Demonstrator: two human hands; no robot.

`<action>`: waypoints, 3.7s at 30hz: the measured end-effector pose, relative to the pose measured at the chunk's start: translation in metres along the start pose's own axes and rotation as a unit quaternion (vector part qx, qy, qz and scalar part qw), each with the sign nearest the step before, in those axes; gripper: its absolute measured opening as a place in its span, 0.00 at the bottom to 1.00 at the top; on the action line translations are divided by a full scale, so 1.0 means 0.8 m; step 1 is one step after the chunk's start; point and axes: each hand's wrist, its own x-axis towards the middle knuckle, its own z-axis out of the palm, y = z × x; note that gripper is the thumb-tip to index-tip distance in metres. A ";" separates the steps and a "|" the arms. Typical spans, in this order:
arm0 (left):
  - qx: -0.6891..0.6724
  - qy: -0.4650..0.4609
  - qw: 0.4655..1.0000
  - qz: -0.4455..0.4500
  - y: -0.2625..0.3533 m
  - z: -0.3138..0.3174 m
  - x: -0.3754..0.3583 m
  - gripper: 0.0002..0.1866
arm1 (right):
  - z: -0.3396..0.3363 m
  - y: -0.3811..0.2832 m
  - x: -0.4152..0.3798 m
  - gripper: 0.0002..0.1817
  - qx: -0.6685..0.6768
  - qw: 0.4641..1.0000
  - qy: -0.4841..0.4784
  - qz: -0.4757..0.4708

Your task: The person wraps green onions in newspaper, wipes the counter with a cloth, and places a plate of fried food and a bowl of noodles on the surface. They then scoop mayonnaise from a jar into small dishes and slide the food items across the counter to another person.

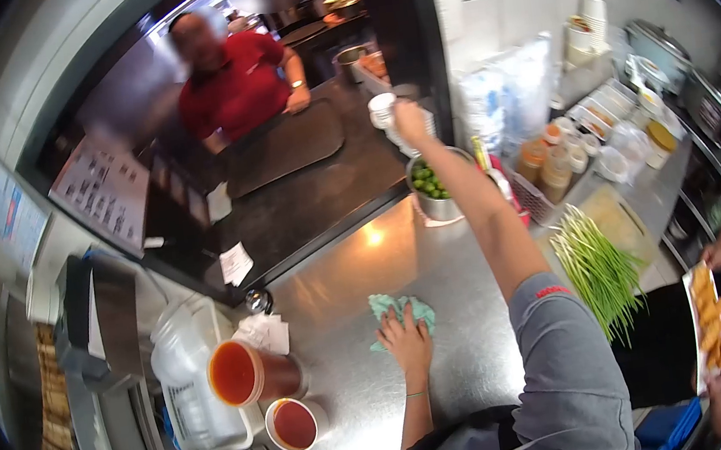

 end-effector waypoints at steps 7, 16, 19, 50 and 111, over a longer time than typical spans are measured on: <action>-0.020 0.055 0.998 0.002 0.000 0.005 -0.005 0.24 | -0.136 -0.081 -0.226 0.05 0.351 0.936 -0.036 0.007; 0.029 0.120 0.991 -0.051 -0.006 0.015 -0.011 0.26 | -0.197 -0.058 -0.476 0.08 0.129 0.952 -0.215 -0.174; 0.028 0.143 0.989 -0.032 -0.009 0.017 -0.011 0.24 | -0.215 -0.067 -0.457 0.13 0.048 0.919 -0.346 -0.184; -0.873 -0.315 0.325 -0.181 0.303 -0.086 -0.059 0.29 | -0.651 0.074 -0.407 0.15 0.115 0.929 -0.241 0.257; -0.651 -0.208 0.685 -0.251 0.128 0.069 0.078 0.44 | -0.280 0.141 -0.471 0.24 0.331 0.854 -0.231 0.328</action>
